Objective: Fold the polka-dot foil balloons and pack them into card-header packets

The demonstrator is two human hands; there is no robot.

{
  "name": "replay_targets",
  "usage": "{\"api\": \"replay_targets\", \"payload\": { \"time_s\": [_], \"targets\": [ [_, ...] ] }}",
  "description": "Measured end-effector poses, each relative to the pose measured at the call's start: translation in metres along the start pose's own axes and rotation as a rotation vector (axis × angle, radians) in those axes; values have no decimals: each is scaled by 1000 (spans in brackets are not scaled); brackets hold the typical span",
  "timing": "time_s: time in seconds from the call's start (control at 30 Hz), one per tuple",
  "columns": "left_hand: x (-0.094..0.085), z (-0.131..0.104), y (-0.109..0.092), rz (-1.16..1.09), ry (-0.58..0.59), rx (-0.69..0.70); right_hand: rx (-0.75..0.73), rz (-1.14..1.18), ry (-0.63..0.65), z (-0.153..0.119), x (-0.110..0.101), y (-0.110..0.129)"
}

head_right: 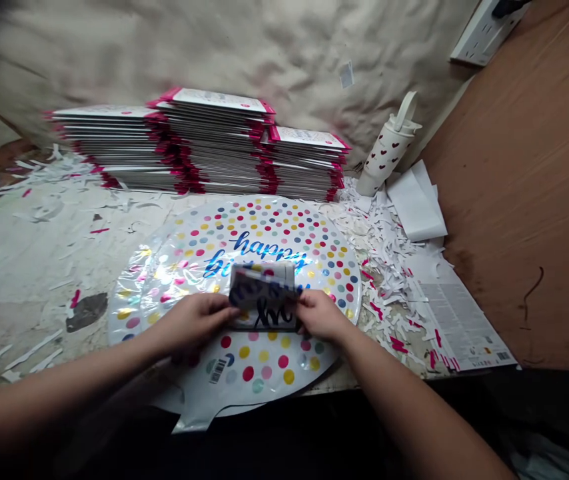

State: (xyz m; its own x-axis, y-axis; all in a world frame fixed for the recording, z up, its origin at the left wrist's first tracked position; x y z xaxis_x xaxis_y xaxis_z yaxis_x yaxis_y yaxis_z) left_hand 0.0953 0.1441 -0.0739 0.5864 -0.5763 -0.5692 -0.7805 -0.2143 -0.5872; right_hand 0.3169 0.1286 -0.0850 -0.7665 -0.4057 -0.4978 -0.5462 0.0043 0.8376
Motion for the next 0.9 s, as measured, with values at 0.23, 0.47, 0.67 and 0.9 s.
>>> {"api": "replay_targets", "payload": {
  "time_s": [0.23, 0.47, 0.67, 0.9],
  "targets": [
    [-4, 26, -18, -199, 189, -306, -182, -451, -324, 23, 3, 36],
    [-11, 17, -17, -346, 302, -306, -337, -689, 3, 45, 53, 38],
    [-39, 15, -15, -561, 34, -328, -338, -699, -21, 43, 50, 36],
    [-14, 10, -15, -446, 224, -355, -361, -643, -52, 43, 47, 48]
  ]
}}
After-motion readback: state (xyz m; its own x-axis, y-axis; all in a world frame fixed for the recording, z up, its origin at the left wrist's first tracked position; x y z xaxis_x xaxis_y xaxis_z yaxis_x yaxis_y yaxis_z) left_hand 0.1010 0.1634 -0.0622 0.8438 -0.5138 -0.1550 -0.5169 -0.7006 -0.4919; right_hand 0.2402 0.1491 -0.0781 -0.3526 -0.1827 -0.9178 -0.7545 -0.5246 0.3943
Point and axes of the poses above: each hand's wrist, its own z-axis towards the middle knuckle, its own x-axis out of the palm, y = z × x, the point moved 4 cm from there along z, towards the middle knuckle, and after that the axes turned 15 degrees about -x, right-handed, at the moved point
